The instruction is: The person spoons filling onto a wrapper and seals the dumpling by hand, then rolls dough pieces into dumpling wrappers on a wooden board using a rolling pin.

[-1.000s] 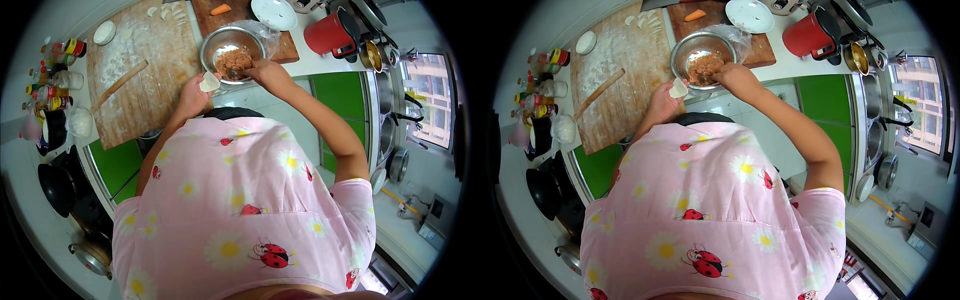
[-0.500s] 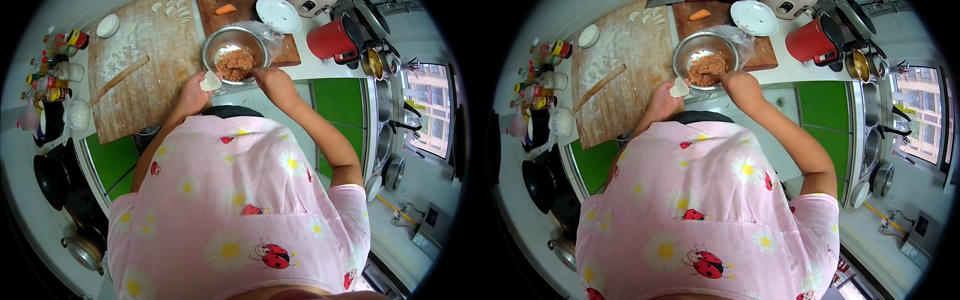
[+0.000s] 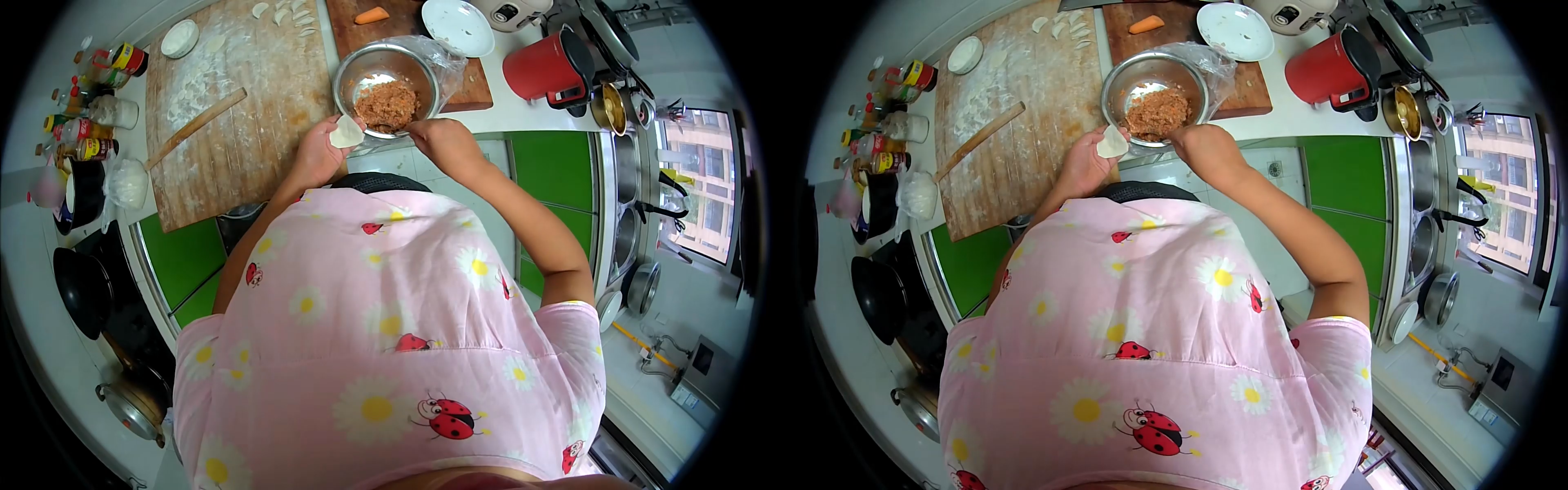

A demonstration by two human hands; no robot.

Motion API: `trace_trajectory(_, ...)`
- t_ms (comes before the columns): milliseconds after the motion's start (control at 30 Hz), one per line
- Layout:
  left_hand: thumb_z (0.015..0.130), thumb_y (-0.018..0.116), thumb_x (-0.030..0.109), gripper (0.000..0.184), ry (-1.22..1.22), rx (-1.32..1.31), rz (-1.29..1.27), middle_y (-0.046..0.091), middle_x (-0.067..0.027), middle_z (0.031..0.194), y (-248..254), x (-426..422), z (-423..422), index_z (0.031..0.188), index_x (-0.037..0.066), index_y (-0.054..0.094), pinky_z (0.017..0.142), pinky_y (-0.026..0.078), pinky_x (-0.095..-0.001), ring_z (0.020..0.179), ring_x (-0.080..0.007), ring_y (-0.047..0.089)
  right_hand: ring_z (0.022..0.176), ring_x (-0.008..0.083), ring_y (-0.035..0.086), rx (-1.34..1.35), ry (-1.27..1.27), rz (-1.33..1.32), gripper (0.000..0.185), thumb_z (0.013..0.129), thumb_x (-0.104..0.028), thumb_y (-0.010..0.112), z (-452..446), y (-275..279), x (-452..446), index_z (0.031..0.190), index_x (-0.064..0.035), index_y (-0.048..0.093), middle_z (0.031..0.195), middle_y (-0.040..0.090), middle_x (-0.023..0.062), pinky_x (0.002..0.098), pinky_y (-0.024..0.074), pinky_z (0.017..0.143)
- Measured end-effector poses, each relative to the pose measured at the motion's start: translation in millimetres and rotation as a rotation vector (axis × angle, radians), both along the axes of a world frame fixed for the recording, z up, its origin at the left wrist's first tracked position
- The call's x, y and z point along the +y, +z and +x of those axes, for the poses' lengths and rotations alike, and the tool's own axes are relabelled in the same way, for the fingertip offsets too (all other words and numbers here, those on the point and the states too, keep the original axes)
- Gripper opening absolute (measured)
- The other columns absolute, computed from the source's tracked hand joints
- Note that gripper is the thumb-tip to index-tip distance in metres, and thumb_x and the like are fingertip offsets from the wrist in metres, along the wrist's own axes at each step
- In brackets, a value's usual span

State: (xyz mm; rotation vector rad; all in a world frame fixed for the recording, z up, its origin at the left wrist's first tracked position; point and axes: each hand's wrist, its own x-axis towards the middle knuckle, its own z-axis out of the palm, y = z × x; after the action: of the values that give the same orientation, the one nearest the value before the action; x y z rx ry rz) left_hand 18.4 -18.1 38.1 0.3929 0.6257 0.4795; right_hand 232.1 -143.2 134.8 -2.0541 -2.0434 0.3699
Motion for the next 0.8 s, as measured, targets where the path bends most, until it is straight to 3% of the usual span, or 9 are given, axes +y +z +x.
trace_trajectory(200, 0.095, 0.036, 0.012, 0.044, 0.034, 0.032, -0.040, 0.061, -0.0241, 0.125, 2, -1, 3, 0.130, -0.011, 0.049, 0.109, 0.045, -0.0433, 0.121, -0.0331, 0.058, 0.081, 0.0346, 0.070, 0.293, -0.196, -0.124, 0.024, 0.093, -0.021, 0.063, 13, 7, 4, 0.106, -0.0053, 0.074, 0.084, 0.071, 0.0184, 0.0452, 0.0539, 0.073)
trace_trajectory(300, 0.095, 0.037, 0.012, 0.044, 0.028, 0.001, -0.057, 0.061, -0.0235, 0.125, 0, -1, 1, 0.131, -0.011, 0.049, 0.109, 0.045, -0.0432, 0.121, -0.0329, 0.058, 0.066, 0.0232, 0.067, 0.500, -0.243, -0.117, 0.025, 0.095, -0.022, 0.063, 27, -17, 7, 0.107, -0.0038, 0.075, 0.076, 0.071, 0.0119, 0.0381, 0.0522, 0.063)
trace_trajectory(400, 0.097, 0.040, 0.014, 0.044, 0.028, -0.037, -0.068, 0.061, -0.0220, 0.126, 1, -1, -3, 0.132, -0.010, 0.048, 0.108, 0.045, -0.0431, 0.121, -0.0320, 0.059, 0.057, 0.0096, 0.054, 0.764, -0.474, -0.360, 0.025, 0.096, -0.021, 0.062, 28, -6, 10, 0.104, -0.0020, 0.075, 0.066, 0.062, 0.0009, 0.0288, 0.0461, 0.053)
trace_trajectory(500, 0.099, 0.044, 0.016, 0.043, 0.053, -0.002, -0.047, 0.061, -0.0204, 0.127, 8, 0, -15, 0.133, -0.010, 0.047, 0.108, 0.046, -0.0422, 0.122, -0.0306, 0.059, 0.053, 0.0038, 0.042, 1.024, -0.562, -0.383, 0.023, 0.097, -0.020, 0.061, 28, -3, 6, 0.103, -0.0025, 0.075, 0.062, 0.050, -0.0064, 0.0226, 0.0390, 0.049)
trace_trajectory(800, 0.100, 0.049, 0.009, 0.037, 0.117, 0.009, -0.017, 0.060, -0.0199, 0.131, 39, 3, -13, 0.132, -0.009, 0.048, 0.110, 0.045, -0.0416, 0.124, -0.0294, 0.058, 0.051, 0.0048, 0.031, 1.475, -0.666, -0.344, 0.024, 0.099, -0.020, 0.062, 38, 7, -3, 0.113, -0.0022, 0.069, 0.060, 0.032, -0.0102, 0.0234, 0.0338, 0.049)
